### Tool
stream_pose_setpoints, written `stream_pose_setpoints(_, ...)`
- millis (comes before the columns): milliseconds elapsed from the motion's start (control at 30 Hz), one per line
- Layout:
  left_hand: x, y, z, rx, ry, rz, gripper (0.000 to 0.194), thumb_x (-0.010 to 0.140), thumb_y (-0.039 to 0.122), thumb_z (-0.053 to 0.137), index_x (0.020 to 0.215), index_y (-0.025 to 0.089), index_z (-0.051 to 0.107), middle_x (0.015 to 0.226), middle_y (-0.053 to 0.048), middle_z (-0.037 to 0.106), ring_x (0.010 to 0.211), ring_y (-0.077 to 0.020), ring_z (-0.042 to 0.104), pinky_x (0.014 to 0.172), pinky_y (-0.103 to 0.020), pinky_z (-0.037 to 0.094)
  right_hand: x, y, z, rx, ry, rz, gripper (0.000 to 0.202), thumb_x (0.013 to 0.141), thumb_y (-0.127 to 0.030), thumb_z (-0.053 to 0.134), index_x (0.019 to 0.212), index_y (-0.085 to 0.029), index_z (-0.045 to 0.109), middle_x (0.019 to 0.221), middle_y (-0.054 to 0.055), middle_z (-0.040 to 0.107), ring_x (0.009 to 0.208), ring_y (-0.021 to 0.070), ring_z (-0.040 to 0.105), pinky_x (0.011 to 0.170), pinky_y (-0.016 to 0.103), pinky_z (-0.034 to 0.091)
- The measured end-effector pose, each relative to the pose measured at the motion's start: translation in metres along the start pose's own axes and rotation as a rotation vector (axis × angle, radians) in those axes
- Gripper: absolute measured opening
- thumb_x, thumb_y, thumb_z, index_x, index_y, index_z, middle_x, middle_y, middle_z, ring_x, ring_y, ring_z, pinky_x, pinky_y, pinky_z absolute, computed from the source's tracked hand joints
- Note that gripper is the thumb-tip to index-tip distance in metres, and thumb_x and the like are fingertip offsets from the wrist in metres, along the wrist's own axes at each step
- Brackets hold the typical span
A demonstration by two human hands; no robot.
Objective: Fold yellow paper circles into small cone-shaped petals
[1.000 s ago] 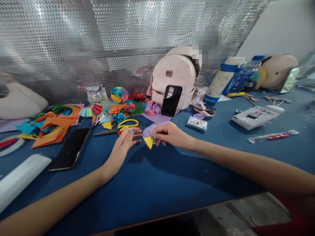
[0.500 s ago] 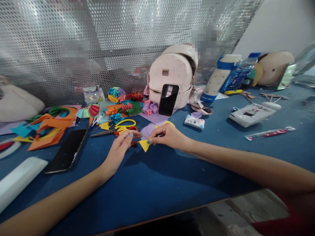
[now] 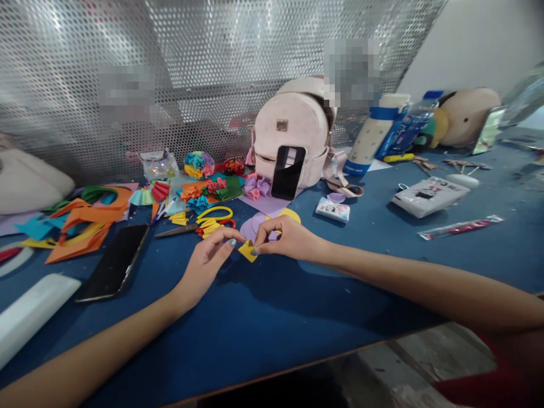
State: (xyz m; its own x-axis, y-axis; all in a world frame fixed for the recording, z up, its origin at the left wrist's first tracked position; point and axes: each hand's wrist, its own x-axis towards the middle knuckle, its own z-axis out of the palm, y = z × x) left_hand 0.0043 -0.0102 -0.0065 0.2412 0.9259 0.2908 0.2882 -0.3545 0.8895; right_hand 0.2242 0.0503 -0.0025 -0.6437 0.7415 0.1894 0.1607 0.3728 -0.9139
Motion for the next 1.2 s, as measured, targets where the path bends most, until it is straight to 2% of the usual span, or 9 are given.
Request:
stream_pose_setpoints(200,0.000,-0.002,0.001,-0.058,-0.016,0.051,0.025,0.093,0.045,0.064,0.096,0.020,0.071,0.104,-0.008,0.068,0.104,-0.0234,0.064,0.091,-0.035,0.052,-0.002,-0.001,0.001,0.002,-0.043,0.014,0.015,0.074,-0.024,0.078,0.066,-0.017,0.066,0.070,-0.001,0.070,0.071,0.0121,0.064,0.068,0.024,0.049)
stream_pose_setpoints(400,-0.002,-0.001,0.003,0.096,-0.016,0.140,0.006,0.088,0.027,0.072,0.087,0.021,0.072,0.102,-0.007,0.068,0.101,-0.0227,0.064,0.094,-0.038,0.048,-0.003,-0.003,0.006,-0.019,-0.078,0.002,0.014,0.075,-0.022,0.076,0.067,-0.017,0.064,0.070,-0.002,0.069,0.065,0.0098,0.059,0.062,0.022,0.045)
stream_pose_setpoints(633,-0.004,0.003,0.005,0.197,0.009,0.167,0.006,0.088,0.019,0.068,0.084,0.022,0.070,0.101,-0.005,0.068,0.099,-0.0215,0.065,0.093,-0.037,0.048,-0.005,-0.006,0.011,-0.134,-0.055,-0.049,0.014,0.075,-0.007,0.072,0.069,-0.016,0.064,0.068,-0.004,0.065,0.063,0.0085,0.055,0.061,0.020,0.041)
stream_pose_setpoints(767,-0.005,0.003,0.007,0.269,-0.017,0.169,0.008,0.087,0.017,0.070,0.080,0.021,0.068,0.104,-0.005,0.068,0.102,-0.0220,0.065,0.093,-0.036,0.047,-0.009,-0.009,0.014,-0.342,0.013,-0.091,0.017,0.074,-0.002,0.073,0.071,-0.017,0.065,0.070,-0.004,0.066,0.066,0.0095,0.057,0.062,0.020,0.039)
stream_pose_setpoints(1033,-0.004,0.006,0.009,0.234,-0.095,0.184,0.015,0.090,0.010,0.060,0.079,0.020,0.060,0.105,-0.004,0.064,0.104,-0.0194,0.062,0.094,-0.033,0.047,-0.012,-0.013,0.018,-0.505,0.042,-0.143,0.015,0.075,-0.009,0.079,0.073,-0.018,0.067,0.076,-0.003,0.070,0.071,0.0109,0.060,0.061,0.021,0.035)
stream_pose_setpoints(1200,-0.004,0.005,0.009,0.253,-0.092,0.220,0.017,0.089,0.006,0.058,0.080,0.020,0.060,0.108,-0.004,0.063,0.105,-0.0184,0.061,0.095,-0.032,0.047,-0.013,-0.017,0.013,-0.597,-0.038,-0.132,0.011,0.080,-0.018,0.081,0.083,-0.020,0.071,0.085,-0.002,0.072,0.078,0.0128,0.064,0.063,0.022,0.036)
